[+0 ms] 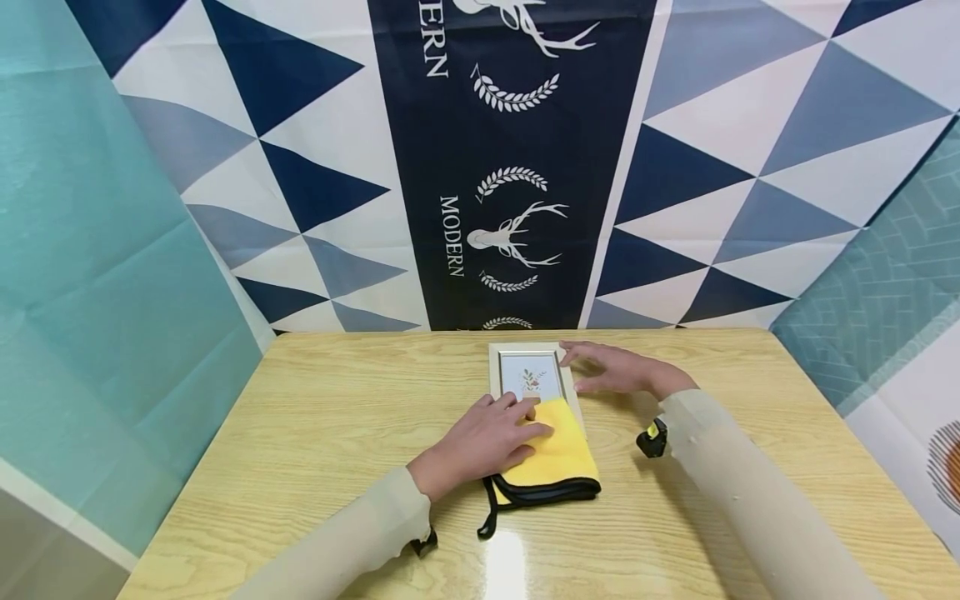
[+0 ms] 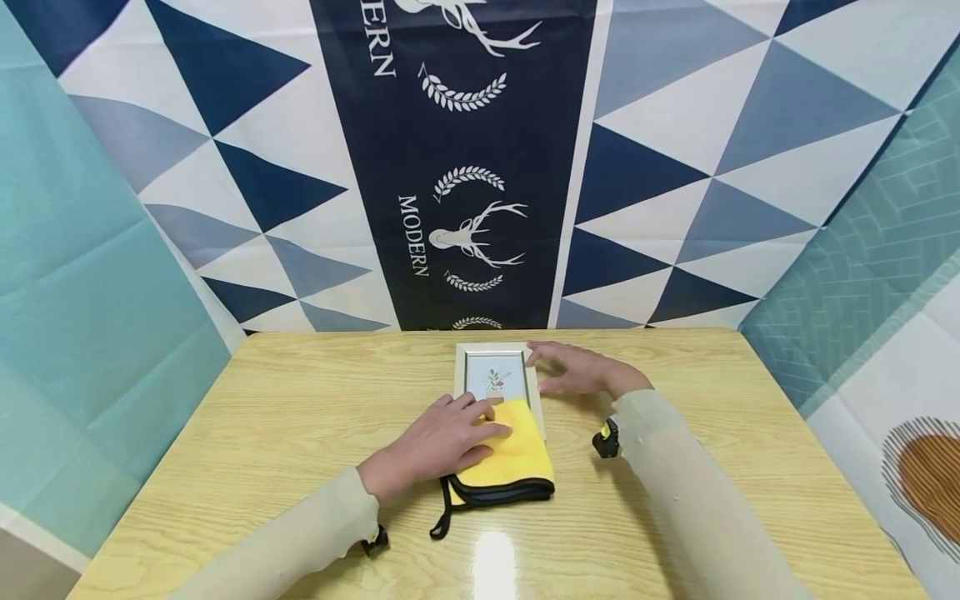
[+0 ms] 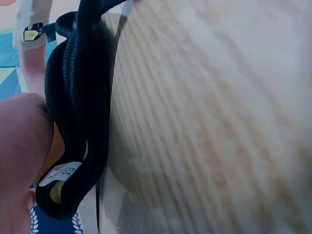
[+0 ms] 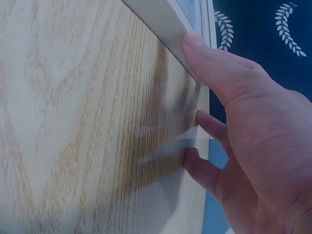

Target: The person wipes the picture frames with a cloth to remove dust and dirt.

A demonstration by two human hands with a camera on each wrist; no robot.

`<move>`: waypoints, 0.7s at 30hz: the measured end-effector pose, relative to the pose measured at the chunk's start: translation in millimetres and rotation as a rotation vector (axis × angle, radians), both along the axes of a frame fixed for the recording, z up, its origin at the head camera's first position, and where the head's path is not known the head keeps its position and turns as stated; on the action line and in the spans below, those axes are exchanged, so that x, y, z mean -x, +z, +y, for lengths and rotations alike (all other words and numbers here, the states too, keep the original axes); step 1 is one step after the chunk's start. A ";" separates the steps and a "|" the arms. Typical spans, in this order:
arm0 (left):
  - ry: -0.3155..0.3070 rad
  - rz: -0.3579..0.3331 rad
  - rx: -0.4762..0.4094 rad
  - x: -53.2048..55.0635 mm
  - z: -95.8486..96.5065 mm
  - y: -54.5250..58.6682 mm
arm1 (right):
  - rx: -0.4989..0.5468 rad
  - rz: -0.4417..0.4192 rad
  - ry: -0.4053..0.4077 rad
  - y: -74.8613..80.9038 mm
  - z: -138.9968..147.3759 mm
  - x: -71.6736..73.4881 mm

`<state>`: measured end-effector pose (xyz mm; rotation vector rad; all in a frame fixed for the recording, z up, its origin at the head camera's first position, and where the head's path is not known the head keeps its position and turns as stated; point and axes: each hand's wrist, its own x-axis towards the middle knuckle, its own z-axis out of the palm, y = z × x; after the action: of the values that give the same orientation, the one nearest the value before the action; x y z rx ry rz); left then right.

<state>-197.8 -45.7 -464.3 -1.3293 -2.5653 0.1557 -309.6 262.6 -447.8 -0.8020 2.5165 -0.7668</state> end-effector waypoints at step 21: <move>-0.028 -0.071 -0.105 5.6 -8.6 3.2 | 0.045 0.054 -0.011 4.3 0.5 -8.5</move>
<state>-203.5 -54.3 -461.1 -1.3540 -2.5723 -0.0321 -301.1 263.1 -443.5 -0.8347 2.5619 -0.8182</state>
